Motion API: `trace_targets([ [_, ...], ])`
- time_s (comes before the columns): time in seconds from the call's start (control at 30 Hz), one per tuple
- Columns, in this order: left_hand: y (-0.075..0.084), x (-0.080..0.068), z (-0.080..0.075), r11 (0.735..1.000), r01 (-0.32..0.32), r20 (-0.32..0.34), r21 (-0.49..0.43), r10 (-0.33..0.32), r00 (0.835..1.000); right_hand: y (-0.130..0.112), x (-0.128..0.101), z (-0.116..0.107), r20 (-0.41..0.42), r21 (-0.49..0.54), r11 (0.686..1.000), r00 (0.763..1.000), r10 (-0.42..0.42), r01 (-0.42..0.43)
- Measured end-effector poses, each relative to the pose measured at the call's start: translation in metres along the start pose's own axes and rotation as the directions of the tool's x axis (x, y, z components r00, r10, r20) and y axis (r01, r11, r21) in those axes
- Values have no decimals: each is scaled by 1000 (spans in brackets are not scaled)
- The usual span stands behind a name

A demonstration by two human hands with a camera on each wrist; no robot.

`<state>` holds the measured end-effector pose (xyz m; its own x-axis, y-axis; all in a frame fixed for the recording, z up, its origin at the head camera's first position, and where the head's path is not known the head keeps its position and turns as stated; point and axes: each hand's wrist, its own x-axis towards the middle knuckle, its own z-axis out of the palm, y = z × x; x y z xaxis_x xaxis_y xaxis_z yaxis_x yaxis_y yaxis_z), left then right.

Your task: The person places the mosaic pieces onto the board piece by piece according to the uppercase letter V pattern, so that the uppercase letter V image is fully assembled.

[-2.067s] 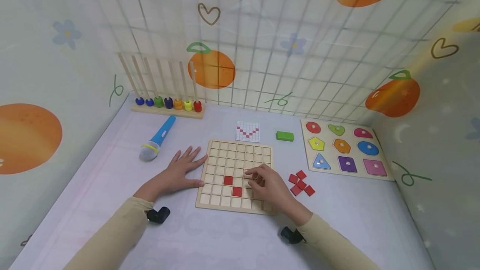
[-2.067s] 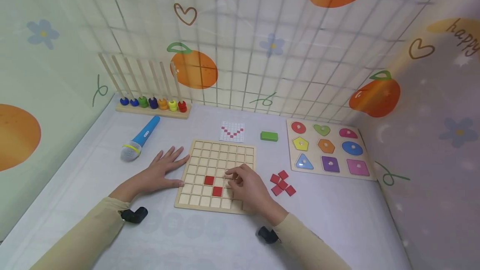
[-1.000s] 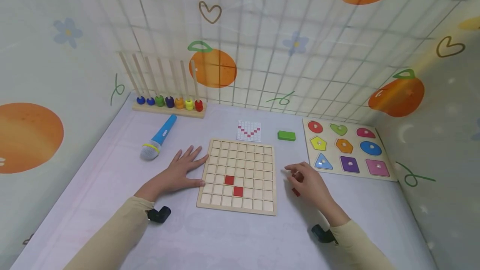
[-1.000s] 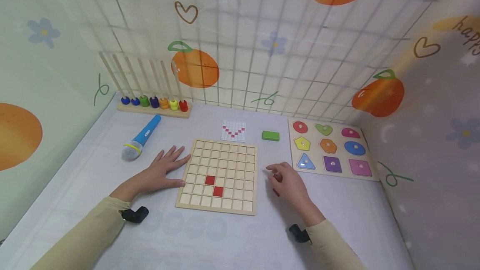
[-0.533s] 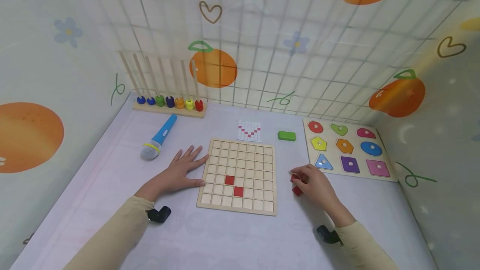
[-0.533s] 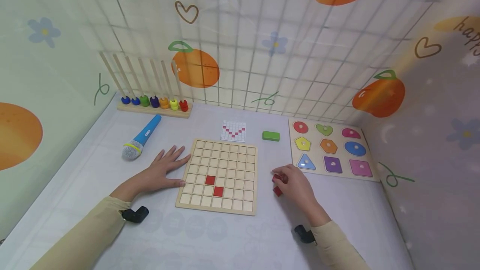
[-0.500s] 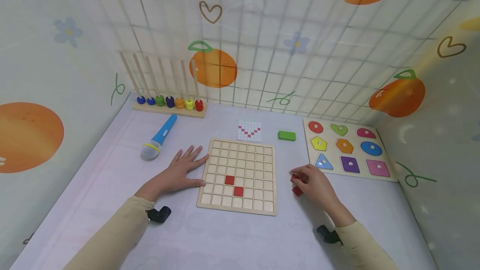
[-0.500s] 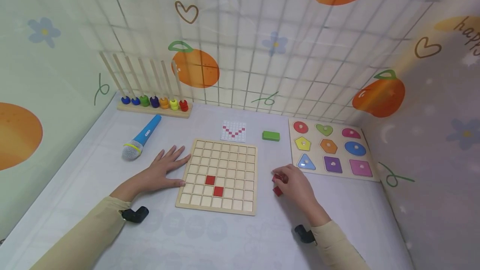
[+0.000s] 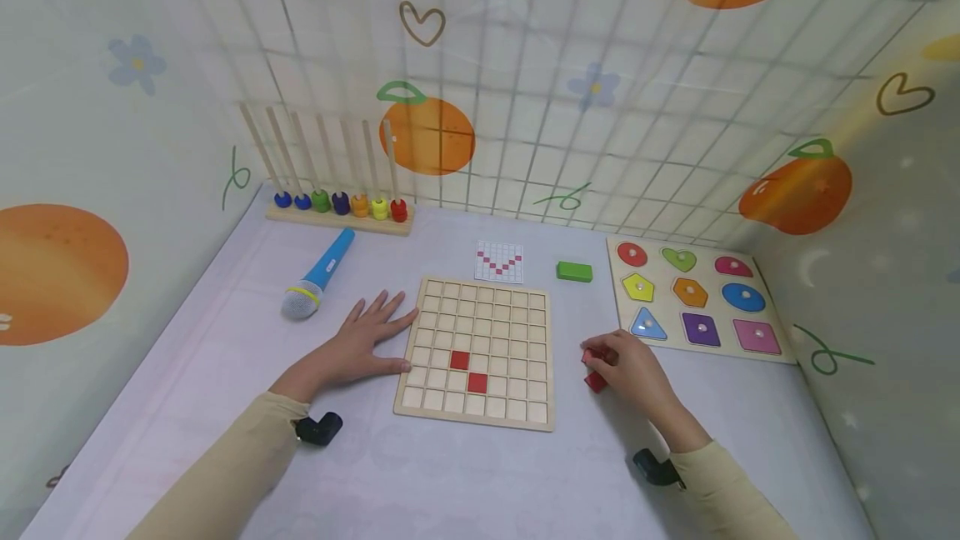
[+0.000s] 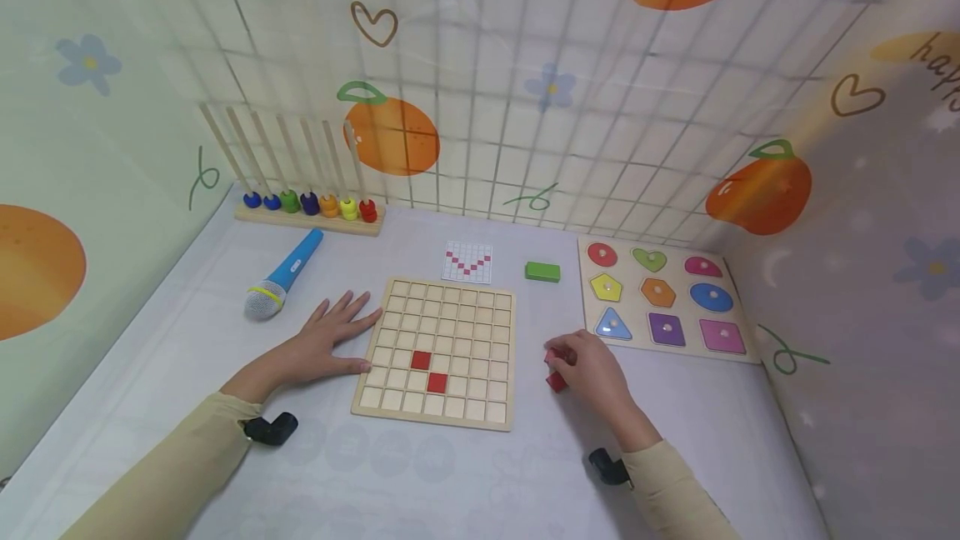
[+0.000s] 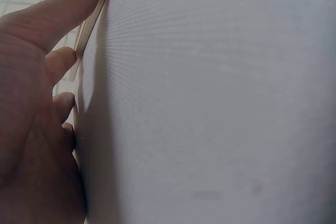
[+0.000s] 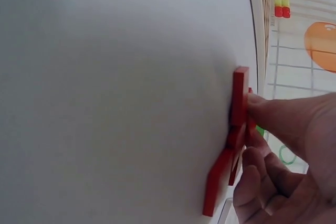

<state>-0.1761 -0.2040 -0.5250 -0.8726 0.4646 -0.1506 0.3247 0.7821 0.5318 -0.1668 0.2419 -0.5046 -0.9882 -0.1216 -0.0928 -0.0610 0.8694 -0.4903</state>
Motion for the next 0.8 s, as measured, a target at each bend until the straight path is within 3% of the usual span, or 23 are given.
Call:
trace_targets([
  [0.8, 0, 0, 0, 1000, 2, 6, 1, -2, 1000, 2, -1, 0, 34, 41, 999, 999, 0, -1],
])
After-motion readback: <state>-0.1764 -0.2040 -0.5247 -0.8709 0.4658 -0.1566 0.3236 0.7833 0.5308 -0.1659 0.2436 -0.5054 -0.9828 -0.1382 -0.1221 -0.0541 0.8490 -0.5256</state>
